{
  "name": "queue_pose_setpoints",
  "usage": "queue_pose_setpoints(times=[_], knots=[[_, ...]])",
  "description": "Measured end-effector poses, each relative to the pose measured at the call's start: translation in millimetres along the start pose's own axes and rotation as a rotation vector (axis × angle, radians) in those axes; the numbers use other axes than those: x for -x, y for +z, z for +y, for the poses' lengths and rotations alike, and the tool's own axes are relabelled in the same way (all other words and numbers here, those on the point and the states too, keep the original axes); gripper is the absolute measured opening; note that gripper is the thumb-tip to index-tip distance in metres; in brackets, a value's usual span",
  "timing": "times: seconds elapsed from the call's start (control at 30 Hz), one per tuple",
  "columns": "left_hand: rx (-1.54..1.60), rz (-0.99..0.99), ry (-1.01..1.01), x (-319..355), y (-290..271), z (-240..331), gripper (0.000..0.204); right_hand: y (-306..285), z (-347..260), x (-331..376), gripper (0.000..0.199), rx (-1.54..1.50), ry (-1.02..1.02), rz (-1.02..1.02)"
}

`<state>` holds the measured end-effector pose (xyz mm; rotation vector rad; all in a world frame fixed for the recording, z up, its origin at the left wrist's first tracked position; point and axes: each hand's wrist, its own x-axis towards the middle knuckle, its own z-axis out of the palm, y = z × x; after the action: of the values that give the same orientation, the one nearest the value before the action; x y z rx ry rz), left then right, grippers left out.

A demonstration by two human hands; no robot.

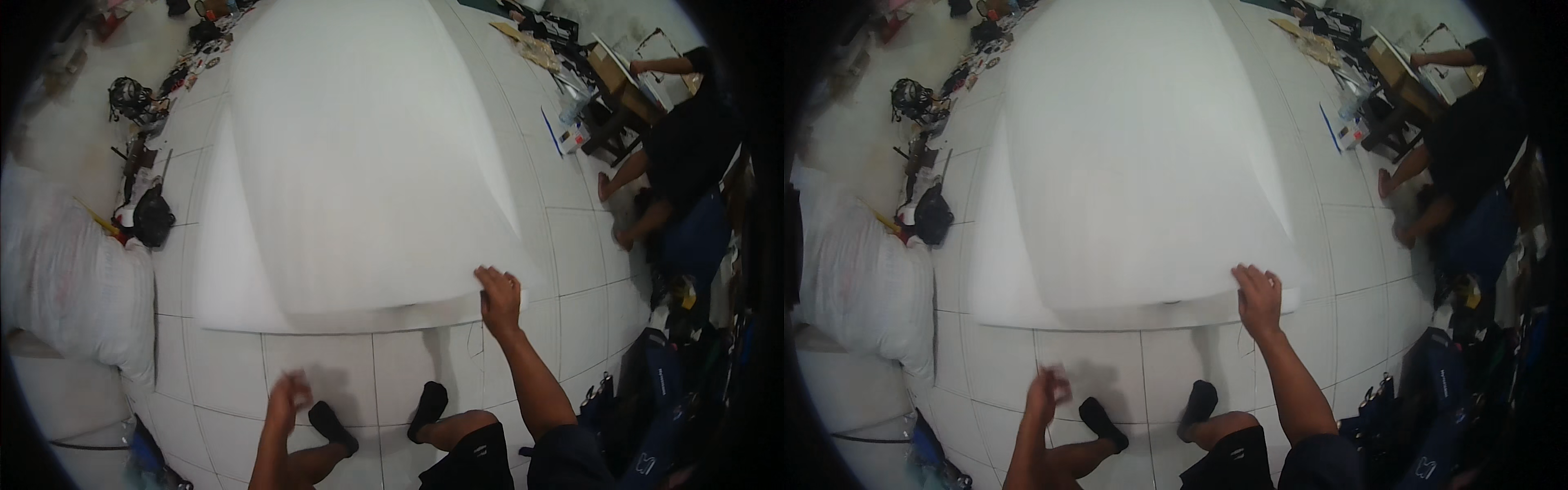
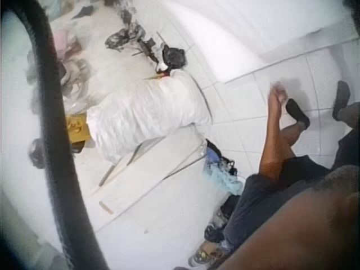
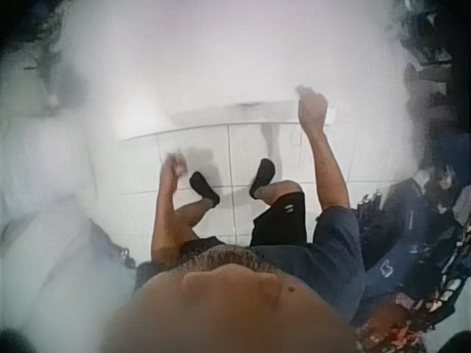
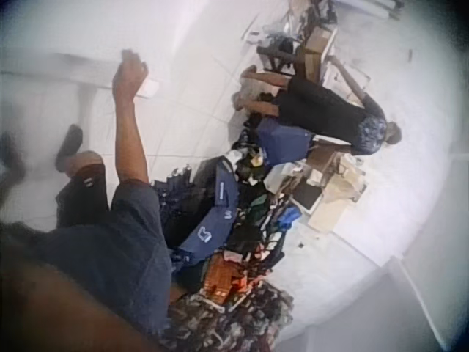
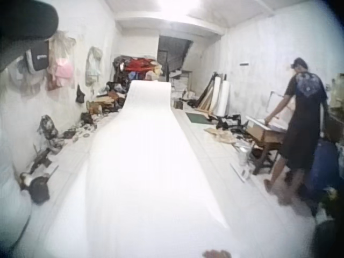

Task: The person cuts a large white foam sheet into smaller rectangular pieces using scissors. They repeatedly unfold the foam, position it on the floor, cut along a straight line, and then fold the cut piece back.

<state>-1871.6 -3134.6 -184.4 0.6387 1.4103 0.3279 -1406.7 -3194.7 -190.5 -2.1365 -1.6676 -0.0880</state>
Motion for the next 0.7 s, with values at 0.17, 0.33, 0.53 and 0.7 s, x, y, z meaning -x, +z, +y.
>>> queue_pose_setpoints(times=[0.17, 0.33, 0.53, 0.7], knots=[[0.797, -0.144, 0.180, -149, 78, 32, 0.097, 67, 51, 22, 0.049, -0.040, -0.020, 0.122], [1.152, -0.124, 0.545, -215, 63, 52, 0.084, 99, 79, 33, 0.045, 0.043, -0.032, 0.252], [1.067, 0.056, 0.646, -255, 30, 66, 0.065, 75, 99, 30, 0.037, 0.206, 0.048, 0.435], [0.547, 0.425, 0.926, -264, 50, 49, 0.066, 71, 121, 45, 0.033, 0.283, 0.181, 0.540]])
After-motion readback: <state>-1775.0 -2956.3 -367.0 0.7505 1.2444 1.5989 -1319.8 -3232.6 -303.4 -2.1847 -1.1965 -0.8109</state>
